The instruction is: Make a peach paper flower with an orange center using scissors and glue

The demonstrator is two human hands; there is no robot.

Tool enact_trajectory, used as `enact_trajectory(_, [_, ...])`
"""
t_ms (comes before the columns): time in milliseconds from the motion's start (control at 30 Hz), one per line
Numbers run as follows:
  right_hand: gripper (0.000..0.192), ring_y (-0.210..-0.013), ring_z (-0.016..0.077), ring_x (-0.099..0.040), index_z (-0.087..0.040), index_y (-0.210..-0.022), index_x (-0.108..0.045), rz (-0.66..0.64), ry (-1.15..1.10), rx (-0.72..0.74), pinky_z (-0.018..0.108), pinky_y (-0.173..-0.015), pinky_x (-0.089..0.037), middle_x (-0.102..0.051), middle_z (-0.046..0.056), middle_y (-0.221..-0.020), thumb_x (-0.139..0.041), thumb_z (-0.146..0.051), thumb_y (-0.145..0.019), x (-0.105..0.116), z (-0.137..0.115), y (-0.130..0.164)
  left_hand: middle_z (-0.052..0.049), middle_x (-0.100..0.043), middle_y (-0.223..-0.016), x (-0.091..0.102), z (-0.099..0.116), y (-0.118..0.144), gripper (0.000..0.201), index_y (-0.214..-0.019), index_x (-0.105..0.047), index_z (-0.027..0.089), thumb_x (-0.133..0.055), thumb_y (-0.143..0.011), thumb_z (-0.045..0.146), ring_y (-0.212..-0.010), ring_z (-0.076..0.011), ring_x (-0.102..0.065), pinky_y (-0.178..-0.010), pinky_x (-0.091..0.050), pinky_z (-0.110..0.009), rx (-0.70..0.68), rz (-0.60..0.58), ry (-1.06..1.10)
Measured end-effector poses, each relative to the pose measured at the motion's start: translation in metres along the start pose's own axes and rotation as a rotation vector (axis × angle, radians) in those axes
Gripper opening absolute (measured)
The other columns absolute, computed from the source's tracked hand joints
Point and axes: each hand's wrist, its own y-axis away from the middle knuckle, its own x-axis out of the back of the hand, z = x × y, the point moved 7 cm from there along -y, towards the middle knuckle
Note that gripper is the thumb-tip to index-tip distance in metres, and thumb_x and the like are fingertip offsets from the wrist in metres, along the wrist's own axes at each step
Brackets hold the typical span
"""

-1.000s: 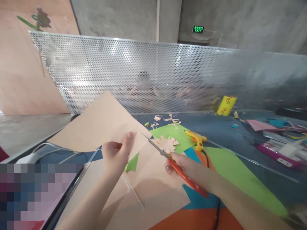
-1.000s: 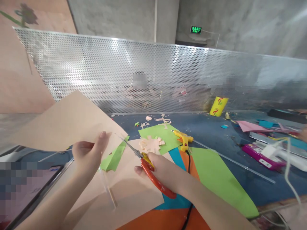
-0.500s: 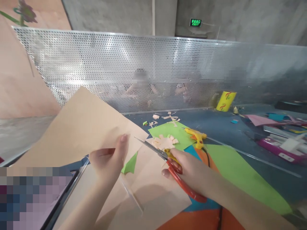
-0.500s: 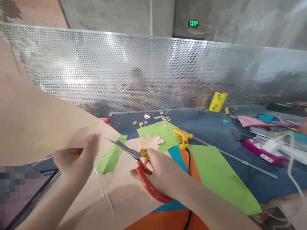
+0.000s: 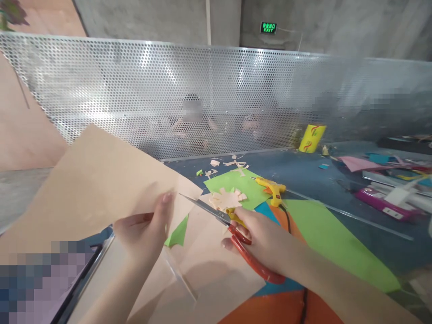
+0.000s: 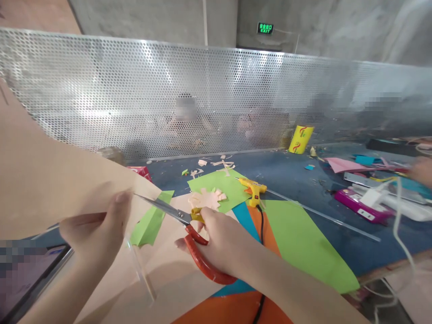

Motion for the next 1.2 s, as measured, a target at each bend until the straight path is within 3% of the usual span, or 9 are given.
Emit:
enact_trajectory(100, [0.034,-0.063,0.0151,-0.054,-0.022,-0.075,-0.045,-0.079,-0.069,0.010,0.023,-0.053,-0.035,-0.059,0.000,-0.074,-0.060,-0.052,-0.074,-0.006,0.002,-0.001,-0.008,-0.064,-0.056,0.005,0.008,0.002,0.023,-0.050,-0.059,0.016,-0.071,-0.050,0.035,-0.076,-0.0330,-0.066,-0.063,-0.054,-0.041,-0.069,0.112,0.017])
enact_trajectory(167, [0.032,-0.066,0.0160,-0.056,-0.021,-0.077,-0.046,-0.115,-0.109,0.030,0.023,-0.055,-0.037,-0.059,0.001,-0.076,-0.059,-0.051,-0.075,-0.009,0.002,-0.001,-0.008,-0.066,-0.059,0.005,0.009,0.002,0.022,-0.052,-0.060,0.015,-0.071,-0.051,0.034,-0.079,-0.0322,-0.066,-0.067,-0.054,-0.040,-0.073,0.111,0.034])
enact_trajectory(300, [0.031,-0.070,0.0172,-0.057,-0.021,-0.078,-0.046,-0.120,-0.136,0.049,0.024,-0.058,-0.039,-0.061,0.002,-0.081,-0.058,-0.049,-0.077,-0.009,0.004,-0.002,-0.005,-0.056,-0.044,0.003,0.007,-0.001,0.030,-0.041,-0.049,0.019,-0.072,-0.050,0.036,-0.080,-0.0348,-0.065,-0.059,-0.054,-0.037,-0.052,0.056,-0.015])
enact_trajectory(467, [0.032,-0.072,0.0170,-0.058,-0.020,-0.077,-0.045,-0.131,-0.146,0.063,0.024,-0.059,-0.040,-0.060,0.001,-0.081,-0.059,-0.049,-0.077,-0.010,0.005,-0.003,-0.005,-0.053,-0.041,-0.001,0.005,-0.001,0.039,-0.032,-0.040,0.021,-0.071,-0.052,0.034,-0.080,-0.0342,-0.065,-0.056,-0.052,-0.033,-0.050,-0.033,-0.014])
enact_trajectory(700, [0.031,-0.070,0.0163,-0.057,-0.021,-0.078,-0.045,-0.137,-0.119,0.068,0.025,-0.059,-0.041,-0.059,0.000,-0.079,-0.055,-0.051,-0.079,-0.012,0.008,-0.002,-0.006,-0.059,-0.047,-0.001,0.008,0.001,0.032,-0.037,-0.048,0.020,-0.071,-0.054,0.035,-0.080,-0.0329,-0.065,-0.064,-0.053,-0.037,-0.058,-0.022,0.006])
enact_trajectory(967, [0.033,-0.068,0.0154,-0.055,-0.021,-0.077,-0.045,-0.109,-0.113,0.084,0.024,-0.059,-0.040,-0.056,-0.001,-0.076,-0.057,-0.052,-0.077,-0.010,0.008,-0.002,0.000,-0.040,-0.031,-0.001,0.004,-0.002,0.042,-0.031,-0.037,0.024,-0.070,-0.053,0.040,-0.076,-0.0336,-0.064,-0.066,-0.051,-0.040,-0.138,0.013,0.014])
enact_trajectory(1200, [0.035,-0.064,0.0144,-0.052,-0.021,-0.076,-0.045,-0.104,-0.092,0.060,0.024,-0.056,-0.039,-0.054,-0.002,-0.073,-0.056,-0.054,-0.077,-0.010,0.007,-0.002,-0.006,-0.060,-0.045,0.000,0.004,-0.002,0.033,-0.035,-0.049,0.020,-0.069,-0.053,0.040,-0.070,-0.0314,-0.065,-0.065,-0.052,-0.040,-0.139,0.015,-0.006])
